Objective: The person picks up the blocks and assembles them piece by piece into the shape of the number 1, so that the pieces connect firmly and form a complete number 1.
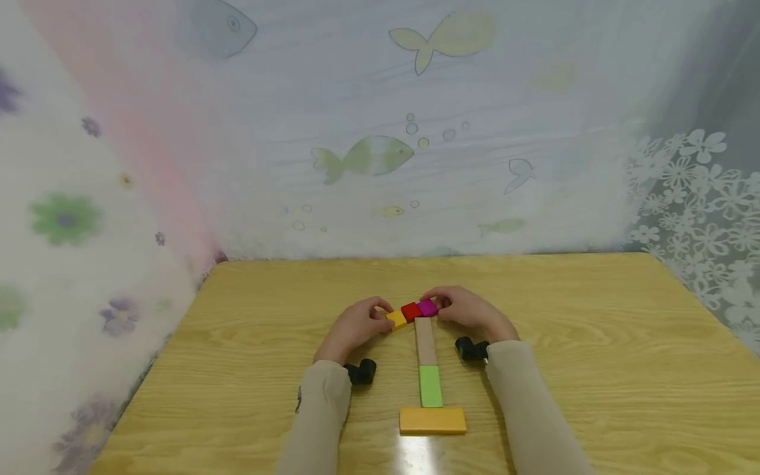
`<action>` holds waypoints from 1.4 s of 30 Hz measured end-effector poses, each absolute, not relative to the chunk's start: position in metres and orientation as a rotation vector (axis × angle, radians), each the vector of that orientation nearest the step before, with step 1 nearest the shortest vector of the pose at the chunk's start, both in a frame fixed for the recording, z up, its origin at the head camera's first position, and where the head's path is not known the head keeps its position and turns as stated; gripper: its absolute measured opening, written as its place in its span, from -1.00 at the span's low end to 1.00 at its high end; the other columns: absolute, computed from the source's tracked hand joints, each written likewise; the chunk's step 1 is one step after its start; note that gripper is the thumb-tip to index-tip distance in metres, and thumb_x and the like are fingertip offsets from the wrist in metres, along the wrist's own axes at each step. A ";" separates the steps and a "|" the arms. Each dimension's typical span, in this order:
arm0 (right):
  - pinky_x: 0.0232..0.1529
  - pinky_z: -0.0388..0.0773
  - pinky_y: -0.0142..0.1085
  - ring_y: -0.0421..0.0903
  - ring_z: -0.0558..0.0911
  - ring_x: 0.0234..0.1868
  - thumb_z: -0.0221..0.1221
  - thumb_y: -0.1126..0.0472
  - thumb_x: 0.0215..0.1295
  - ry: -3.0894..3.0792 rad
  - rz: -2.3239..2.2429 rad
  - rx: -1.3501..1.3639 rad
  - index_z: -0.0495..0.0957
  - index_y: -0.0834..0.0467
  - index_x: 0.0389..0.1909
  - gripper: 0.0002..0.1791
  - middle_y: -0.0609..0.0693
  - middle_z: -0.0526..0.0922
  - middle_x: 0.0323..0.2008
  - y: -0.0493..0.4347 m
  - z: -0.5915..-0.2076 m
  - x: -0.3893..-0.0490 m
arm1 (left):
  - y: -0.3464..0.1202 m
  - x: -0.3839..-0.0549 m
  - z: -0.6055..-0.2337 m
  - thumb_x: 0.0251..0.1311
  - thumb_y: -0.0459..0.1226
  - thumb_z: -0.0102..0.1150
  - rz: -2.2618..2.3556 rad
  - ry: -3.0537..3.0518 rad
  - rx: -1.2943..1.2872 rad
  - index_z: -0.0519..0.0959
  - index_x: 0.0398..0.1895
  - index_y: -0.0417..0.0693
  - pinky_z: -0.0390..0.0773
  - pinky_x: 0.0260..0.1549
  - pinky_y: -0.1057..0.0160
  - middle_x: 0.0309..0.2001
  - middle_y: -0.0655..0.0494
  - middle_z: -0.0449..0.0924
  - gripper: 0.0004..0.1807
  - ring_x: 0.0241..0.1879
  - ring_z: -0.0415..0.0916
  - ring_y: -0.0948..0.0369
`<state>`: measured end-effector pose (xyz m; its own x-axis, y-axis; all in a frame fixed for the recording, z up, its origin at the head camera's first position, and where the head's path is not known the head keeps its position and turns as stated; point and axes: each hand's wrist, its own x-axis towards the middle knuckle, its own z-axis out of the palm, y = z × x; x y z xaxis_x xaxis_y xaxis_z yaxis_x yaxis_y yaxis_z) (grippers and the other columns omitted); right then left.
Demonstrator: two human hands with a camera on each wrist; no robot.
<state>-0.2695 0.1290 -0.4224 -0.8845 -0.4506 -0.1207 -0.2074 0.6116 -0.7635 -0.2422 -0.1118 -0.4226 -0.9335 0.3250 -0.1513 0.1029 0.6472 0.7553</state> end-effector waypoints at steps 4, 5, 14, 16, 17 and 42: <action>-0.45 0.25 -0.28 -0.07 0.33 -0.47 0.03 0.43 0.07 2.547 -1.138 -0.555 0.48 0.04 -0.01 -0.56 0.03 0.43 -0.39 0.127 -0.420 -0.269 | -0.113 -0.241 -0.420 0.09 -0.10 0.17 1.141 2.612 0.331 0.49 -0.14 0.15 0.38 -0.33 0.20 -0.38 0.22 0.50 -0.75 -0.41 0.41 0.21; -0.45 0.25 -0.28 -0.07 0.32 -0.48 0.03 0.43 0.07 2.546 -1.135 -0.556 0.48 0.04 -0.01 -0.56 0.03 0.43 -0.39 0.127 -0.420 -0.269 | -0.113 -0.241 -0.419 0.09 -0.10 0.17 1.141 2.610 0.330 0.50 -0.14 0.15 0.38 -0.33 0.20 -0.38 0.22 0.50 -0.75 -0.41 0.41 0.21; -0.44 0.25 -0.27 -0.07 0.32 -0.47 0.02 0.41 0.10 2.566 -1.106 -0.534 0.47 0.01 0.01 -0.56 0.02 0.43 -0.38 0.132 -0.417 -0.269 | -0.106 -0.242 -0.419 0.08 -0.09 0.18 1.132 2.629 0.325 0.51 -0.13 0.13 0.36 -0.36 0.22 -0.42 0.21 0.49 -0.72 -0.45 0.40 0.21; -0.42 0.25 -0.27 -0.07 0.32 -0.45 0.03 0.41 0.09 2.565 -1.115 -0.523 0.47 0.01 0.00 -0.56 0.02 0.43 -0.38 0.132 -0.418 -0.268 | -0.105 -0.242 -0.419 0.07 -0.08 0.18 1.118 2.634 0.329 0.51 -0.13 0.12 0.36 -0.36 0.22 -0.41 0.22 0.49 -0.72 -0.44 0.40 0.21; -0.42 0.25 -0.26 -0.07 0.33 -0.44 0.03 0.41 0.09 2.563 -1.118 -0.517 0.47 0.00 0.00 -0.56 0.01 0.42 -0.38 0.132 -0.419 -0.267 | -0.105 -0.242 -0.419 0.07 -0.08 0.18 1.110 2.637 0.328 0.51 -0.13 0.13 0.37 -0.36 0.22 -0.41 0.23 0.49 -0.72 -0.44 0.40 0.21; -0.20 0.35 -0.17 -0.07 0.42 -0.26 -0.05 0.24 0.28 2.732 -1.046 -0.411 0.45 0.17 0.03 -0.68 0.04 0.51 -0.15 0.145 -0.416 -0.241 | -0.112 -0.240 -0.417 0.21 0.03 -0.04 1.201 2.579 0.222 0.45 -0.02 0.08 0.40 -0.41 0.22 -0.36 0.15 0.51 -0.64 -0.48 0.44 0.17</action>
<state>-0.2410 0.1451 -0.4163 -0.9441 -0.3213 -0.0745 -0.1894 0.7130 -0.6751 -0.2401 -0.1124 -0.4172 -0.9470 0.2572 -0.1923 0.0183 0.6411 0.7672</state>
